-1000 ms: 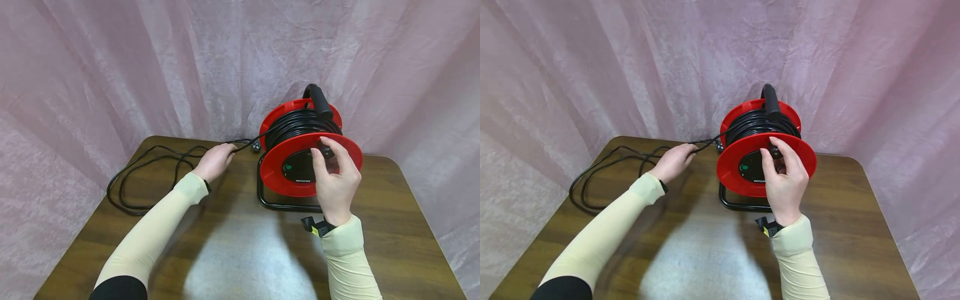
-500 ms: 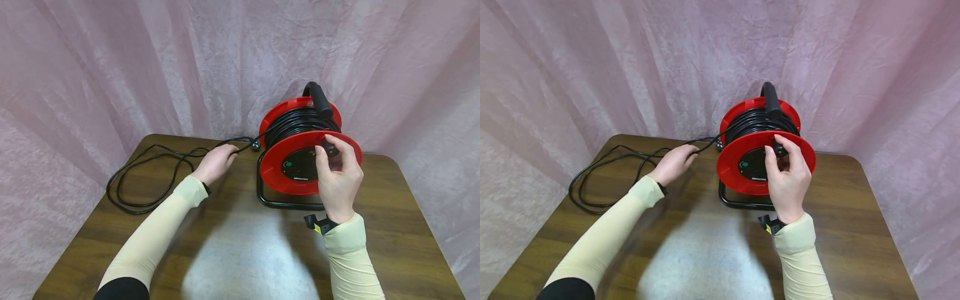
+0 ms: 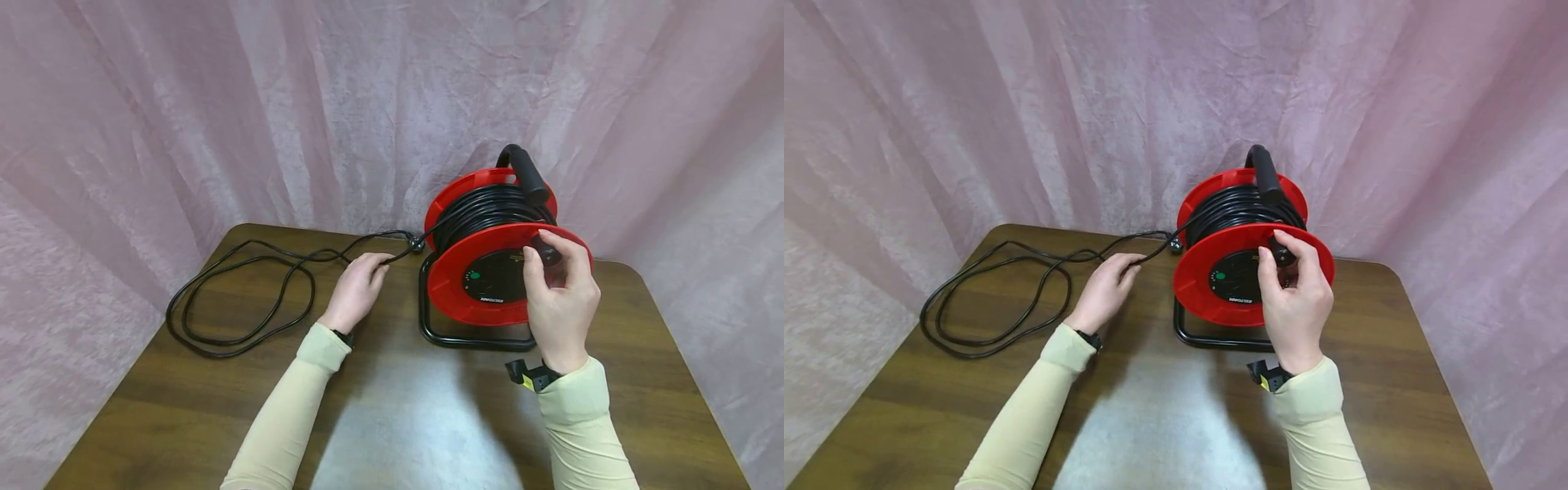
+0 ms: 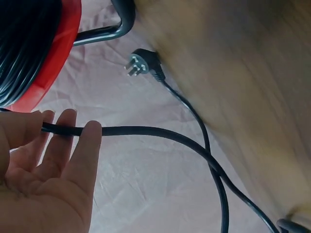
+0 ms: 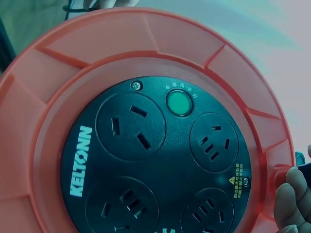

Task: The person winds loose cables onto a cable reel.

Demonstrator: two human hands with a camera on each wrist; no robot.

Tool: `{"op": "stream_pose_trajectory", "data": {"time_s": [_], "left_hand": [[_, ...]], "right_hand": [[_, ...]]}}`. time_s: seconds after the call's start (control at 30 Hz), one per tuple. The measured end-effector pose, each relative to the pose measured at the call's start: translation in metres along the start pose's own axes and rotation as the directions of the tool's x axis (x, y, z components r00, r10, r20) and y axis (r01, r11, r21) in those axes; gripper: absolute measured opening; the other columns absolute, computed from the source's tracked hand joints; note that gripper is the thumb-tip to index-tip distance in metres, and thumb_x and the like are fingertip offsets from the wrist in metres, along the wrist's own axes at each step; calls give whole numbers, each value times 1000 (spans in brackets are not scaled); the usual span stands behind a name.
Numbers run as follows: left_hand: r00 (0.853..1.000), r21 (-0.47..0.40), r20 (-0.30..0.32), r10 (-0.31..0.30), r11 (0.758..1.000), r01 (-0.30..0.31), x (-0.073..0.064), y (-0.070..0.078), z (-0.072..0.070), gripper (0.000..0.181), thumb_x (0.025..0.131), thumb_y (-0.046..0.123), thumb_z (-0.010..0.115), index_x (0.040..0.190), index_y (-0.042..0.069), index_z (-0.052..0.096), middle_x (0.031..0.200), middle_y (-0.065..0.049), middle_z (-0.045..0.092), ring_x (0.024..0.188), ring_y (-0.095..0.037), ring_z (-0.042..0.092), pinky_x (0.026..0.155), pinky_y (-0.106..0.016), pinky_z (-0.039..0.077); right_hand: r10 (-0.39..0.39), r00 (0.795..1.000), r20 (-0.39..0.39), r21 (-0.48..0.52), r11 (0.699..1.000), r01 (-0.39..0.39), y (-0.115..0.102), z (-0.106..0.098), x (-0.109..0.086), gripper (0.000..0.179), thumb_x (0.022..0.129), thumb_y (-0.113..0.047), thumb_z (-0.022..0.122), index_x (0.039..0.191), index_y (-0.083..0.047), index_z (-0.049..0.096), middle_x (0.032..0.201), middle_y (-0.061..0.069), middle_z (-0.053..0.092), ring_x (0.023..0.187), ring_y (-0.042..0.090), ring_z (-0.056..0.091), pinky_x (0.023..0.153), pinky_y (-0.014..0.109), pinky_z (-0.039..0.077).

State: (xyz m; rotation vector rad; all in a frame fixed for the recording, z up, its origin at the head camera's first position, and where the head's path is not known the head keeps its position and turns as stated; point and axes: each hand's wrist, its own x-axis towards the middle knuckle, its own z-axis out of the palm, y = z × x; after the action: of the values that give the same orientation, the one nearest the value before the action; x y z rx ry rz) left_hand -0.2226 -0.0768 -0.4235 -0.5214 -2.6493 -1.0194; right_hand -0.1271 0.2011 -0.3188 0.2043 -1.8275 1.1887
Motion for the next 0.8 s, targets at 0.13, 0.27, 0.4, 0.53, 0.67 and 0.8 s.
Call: {"op": "stream_pose_trajectory", "data": {"time_s": [0.13,0.27,0.4,0.53,0.67,0.8], "left_hand": [[1000,-17,-17,-12,1000,11,-1,-2,2,27,106,16,58,131,8,68,127,-8,67,119,-26,61,103,-41,46],[1000,-40,-20,-9,999,8,-1,-4,3,27,106,15,59,130,9,68,129,-8,67,120,-25,61,102,-41,47],[1000,-40,-9,-7,999,7,-1,-6,3,26,105,15,60,129,10,69,127,-7,67,117,-24,63,98,-41,50],[1000,-31,2,-15,999,15,-1,-7,3,25,105,15,61,128,10,70,125,-7,68,113,-23,64,96,-39,51],[1000,-55,-2,-14,998,14,0,-7,3,25,106,16,60,127,9,69,125,-7,68,111,-21,64,95,-39,51],[1000,-91,0,-10,996,9,1,-7,2,25,106,18,59,127,9,68,126,-7,67,110,-21,64,95,-39,51]], "right_hand": [[-2,1000,7,-35,999,2,1,0,0,29,95,-3,69,122,4,68,94,15,66,73,6,49,62,24,37],[-8,1000,6,-72,997,8,1,1,1,28,95,-2,69,122,5,67,93,15,66,72,5,47,62,23,36],[-5,1000,7,-99,995,6,3,-1,1,28,96,-4,68,122,5,67,91,13,65,70,5,46,61,23,36],[3,1000,4,-114,993,-2,1,-2,1,28,95,-4,68,122,5,67,90,2,64,70,4,46,61,21,36],[6,1000,-17,-125,992,-8,4,-3,2,27,95,-5,67,120,6,67,90,-2,64,69,2,47,61,19,35],[5,1000,-18,-166,986,-8,16,-5,3,28,96,-8,67,121,4,68,88,10,67,69,2,47,60,18,35]]}}
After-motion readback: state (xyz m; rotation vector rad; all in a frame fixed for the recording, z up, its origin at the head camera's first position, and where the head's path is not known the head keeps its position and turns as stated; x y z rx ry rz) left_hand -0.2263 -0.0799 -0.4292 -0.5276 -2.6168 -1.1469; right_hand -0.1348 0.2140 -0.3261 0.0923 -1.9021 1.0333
